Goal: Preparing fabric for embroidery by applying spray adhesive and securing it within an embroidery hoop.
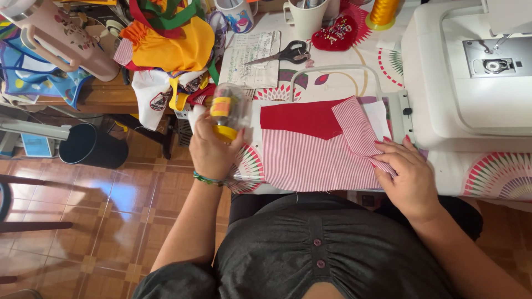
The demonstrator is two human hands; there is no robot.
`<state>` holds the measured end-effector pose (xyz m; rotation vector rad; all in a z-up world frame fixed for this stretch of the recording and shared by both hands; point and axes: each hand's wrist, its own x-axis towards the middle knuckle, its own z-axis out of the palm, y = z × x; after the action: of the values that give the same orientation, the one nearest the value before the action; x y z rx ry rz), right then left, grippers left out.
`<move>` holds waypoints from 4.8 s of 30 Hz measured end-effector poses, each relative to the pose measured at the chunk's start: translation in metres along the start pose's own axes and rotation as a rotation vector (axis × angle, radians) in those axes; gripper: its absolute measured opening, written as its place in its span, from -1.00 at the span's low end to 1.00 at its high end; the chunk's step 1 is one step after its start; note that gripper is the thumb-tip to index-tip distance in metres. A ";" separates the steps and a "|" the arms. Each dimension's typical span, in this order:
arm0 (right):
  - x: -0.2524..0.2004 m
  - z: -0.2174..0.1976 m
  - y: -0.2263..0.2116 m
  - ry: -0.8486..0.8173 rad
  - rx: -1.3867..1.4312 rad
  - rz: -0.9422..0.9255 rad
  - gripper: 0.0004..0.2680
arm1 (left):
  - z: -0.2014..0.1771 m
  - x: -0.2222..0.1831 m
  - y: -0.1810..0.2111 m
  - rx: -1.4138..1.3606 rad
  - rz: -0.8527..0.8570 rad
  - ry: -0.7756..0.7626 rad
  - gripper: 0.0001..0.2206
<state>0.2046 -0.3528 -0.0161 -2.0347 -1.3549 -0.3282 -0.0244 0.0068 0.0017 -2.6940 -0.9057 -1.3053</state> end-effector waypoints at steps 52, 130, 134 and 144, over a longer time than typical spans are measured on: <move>0.006 0.000 -0.013 0.071 -0.130 0.033 -0.87 | 0.043 0.004 0.118 -0.223 0.423 -0.817 -0.21; 0.066 0.035 0.043 -0.096 -0.290 0.085 -0.73 | 0.056 0.012 0.109 -0.312 0.487 -0.795 -0.19; 0.054 0.030 0.023 -0.138 -0.328 0.122 -0.71 | 0.053 0.011 0.109 -0.318 0.488 -0.820 -0.16; 0.059 0.044 0.076 -0.119 -0.253 0.180 -0.81 | 0.026 0.011 0.120 -0.389 0.614 -0.703 -0.22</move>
<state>0.2911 -0.3005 -0.0466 -2.4011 -1.2389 -0.3145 0.0605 -0.0812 0.0206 -3.3627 0.2581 -0.4361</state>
